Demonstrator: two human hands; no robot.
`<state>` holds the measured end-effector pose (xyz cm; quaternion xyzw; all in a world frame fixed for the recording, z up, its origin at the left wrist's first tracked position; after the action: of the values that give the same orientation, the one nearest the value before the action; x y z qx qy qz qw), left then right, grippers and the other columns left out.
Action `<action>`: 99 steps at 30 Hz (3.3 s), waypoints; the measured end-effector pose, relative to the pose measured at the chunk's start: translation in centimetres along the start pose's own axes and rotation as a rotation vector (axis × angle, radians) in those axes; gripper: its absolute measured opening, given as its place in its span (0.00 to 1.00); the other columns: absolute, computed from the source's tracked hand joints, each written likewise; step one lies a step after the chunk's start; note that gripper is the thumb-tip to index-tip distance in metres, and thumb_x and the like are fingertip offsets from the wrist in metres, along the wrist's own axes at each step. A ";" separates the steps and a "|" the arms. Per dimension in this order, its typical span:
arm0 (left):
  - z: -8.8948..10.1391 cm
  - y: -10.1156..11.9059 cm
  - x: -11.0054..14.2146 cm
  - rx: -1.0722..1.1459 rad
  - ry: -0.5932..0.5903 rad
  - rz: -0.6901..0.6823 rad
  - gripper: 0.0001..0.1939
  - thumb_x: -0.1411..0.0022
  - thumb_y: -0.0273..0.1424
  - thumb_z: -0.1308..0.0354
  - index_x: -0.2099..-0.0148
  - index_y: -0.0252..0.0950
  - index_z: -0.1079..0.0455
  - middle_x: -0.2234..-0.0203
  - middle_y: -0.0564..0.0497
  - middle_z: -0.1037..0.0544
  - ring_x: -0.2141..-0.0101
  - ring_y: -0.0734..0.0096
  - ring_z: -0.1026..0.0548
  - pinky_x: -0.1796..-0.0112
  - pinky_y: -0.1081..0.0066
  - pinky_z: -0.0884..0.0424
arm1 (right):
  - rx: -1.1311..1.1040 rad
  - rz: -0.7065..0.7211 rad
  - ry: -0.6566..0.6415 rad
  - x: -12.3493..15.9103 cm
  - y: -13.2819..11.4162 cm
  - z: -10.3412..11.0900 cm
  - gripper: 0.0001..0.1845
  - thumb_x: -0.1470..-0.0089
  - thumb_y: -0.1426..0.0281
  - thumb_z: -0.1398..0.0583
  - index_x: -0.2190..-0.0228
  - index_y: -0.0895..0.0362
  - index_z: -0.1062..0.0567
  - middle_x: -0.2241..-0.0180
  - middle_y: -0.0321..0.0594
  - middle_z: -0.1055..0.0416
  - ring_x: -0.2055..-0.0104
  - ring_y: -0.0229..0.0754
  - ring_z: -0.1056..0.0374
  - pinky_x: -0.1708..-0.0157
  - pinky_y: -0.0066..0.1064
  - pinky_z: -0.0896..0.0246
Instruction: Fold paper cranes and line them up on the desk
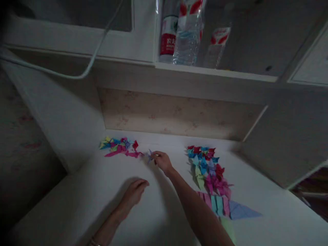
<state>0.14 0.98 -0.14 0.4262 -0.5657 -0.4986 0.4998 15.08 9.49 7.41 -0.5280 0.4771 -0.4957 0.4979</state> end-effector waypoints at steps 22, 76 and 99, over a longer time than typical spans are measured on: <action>-0.4 1.8 1.2 -0.028 -0.065 0.058 0.26 0.50 0.47 0.41 0.58 0.30 0.29 0.86 0.63 0.45 0.87 0.84 0.51 0.86 0.78 0.57 | -0.570 -0.004 -0.026 9.0 7.1 -0.7 0.12 0.55 0.63 0.33 0.75 0.60 0.24 0.84 0.29 0.42 0.83 0.29 0.52 0.84 0.24 0.63; -1.8 1.2 1.2 -0.341 -0.018 -0.105 0.19 0.47 0.47 0.44 0.68 0.35 0.24 0.79 0.54 0.28 0.75 0.70 0.33 0.73 0.75 0.39 | 0.562 -0.133 0.702 10.6 3.3 39.6 0.18 0.57 0.57 0.42 0.73 0.60 0.25 0.78 0.41 0.28 0.84 0.36 0.38 0.85 0.27 0.46; -1.8 0.8 1.0 -0.340 -0.002 -0.120 0.19 0.47 0.47 0.44 0.68 0.36 0.25 0.77 0.53 0.28 0.73 0.70 0.33 0.71 0.75 0.39 | 0.639 -0.215 0.628 8.5 5.8 40.7 0.21 0.57 0.58 0.43 0.66 0.61 0.25 0.77 0.45 0.26 0.85 0.40 0.36 0.85 0.30 0.44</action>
<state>1.76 -0.09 0.76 0.3680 -0.4472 -0.6163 0.5336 56.07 2.88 1.51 -0.2187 0.3706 -0.8028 0.4128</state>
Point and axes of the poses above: each hand's wrist, its own x-axis away from the middle knuckle, its own z-axis out of the back of the hand, y = z × x, the point moved 1 cm from there along -x, towards the middle knuckle
